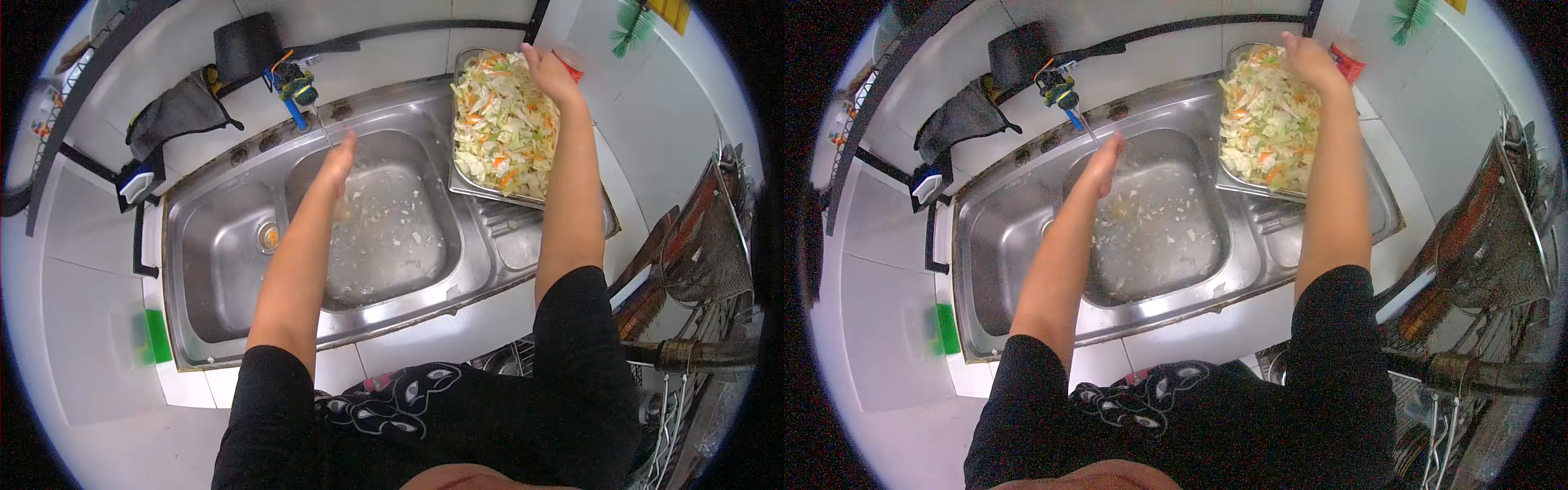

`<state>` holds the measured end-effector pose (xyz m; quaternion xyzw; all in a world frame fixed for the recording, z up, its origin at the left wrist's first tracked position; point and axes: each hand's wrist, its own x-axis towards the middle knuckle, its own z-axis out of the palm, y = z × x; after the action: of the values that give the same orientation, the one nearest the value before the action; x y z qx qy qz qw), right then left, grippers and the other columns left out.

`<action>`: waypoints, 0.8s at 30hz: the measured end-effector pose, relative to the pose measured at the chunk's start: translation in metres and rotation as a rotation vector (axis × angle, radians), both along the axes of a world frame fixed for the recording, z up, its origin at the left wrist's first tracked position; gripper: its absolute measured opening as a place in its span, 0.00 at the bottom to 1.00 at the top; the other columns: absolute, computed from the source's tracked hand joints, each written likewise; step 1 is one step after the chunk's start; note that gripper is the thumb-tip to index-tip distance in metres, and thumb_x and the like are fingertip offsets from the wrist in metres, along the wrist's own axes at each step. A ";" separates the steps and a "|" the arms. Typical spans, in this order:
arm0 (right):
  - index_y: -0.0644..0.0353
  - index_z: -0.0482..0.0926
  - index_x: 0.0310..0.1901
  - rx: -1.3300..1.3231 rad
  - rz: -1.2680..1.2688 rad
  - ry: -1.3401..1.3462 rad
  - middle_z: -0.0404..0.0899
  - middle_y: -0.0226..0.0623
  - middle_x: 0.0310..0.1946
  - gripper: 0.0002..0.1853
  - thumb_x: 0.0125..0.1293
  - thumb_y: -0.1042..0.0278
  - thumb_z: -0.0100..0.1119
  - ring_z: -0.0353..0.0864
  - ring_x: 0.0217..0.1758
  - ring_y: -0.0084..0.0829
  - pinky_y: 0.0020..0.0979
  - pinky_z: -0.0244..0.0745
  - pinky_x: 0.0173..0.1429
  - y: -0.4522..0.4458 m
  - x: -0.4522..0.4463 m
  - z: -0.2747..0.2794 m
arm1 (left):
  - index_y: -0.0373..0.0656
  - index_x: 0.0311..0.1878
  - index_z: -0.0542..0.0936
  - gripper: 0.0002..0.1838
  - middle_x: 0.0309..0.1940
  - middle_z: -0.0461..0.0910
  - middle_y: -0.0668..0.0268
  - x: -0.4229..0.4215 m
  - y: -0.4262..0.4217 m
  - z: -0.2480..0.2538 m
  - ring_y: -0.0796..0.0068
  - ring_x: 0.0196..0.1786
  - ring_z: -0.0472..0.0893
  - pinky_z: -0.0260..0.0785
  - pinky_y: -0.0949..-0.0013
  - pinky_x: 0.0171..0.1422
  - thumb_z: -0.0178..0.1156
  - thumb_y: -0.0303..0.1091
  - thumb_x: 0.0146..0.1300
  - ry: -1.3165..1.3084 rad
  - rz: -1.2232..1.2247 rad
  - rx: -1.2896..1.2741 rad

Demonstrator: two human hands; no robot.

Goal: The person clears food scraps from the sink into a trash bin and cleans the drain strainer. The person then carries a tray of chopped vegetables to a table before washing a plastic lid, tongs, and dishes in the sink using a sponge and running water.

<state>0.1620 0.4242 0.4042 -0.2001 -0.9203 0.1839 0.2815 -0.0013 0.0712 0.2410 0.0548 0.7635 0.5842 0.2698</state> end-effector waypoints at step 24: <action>0.57 0.69 0.49 -1.702 0.385 -0.197 0.72 0.39 0.36 0.15 0.65 0.61 0.41 0.76 0.34 0.38 0.37 0.74 0.31 -0.300 -0.169 -0.162 | 0.41 0.50 0.72 0.23 0.50 0.70 0.50 -0.016 -0.066 0.028 0.52 0.54 0.69 0.61 0.58 0.57 0.54 0.44 0.54 0.639 0.353 -0.372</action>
<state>-0.0073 0.1243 0.2427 -0.1985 -0.5086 0.8340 -0.0798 -0.0169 0.0052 0.2692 0.0520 0.8993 0.4269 -0.0800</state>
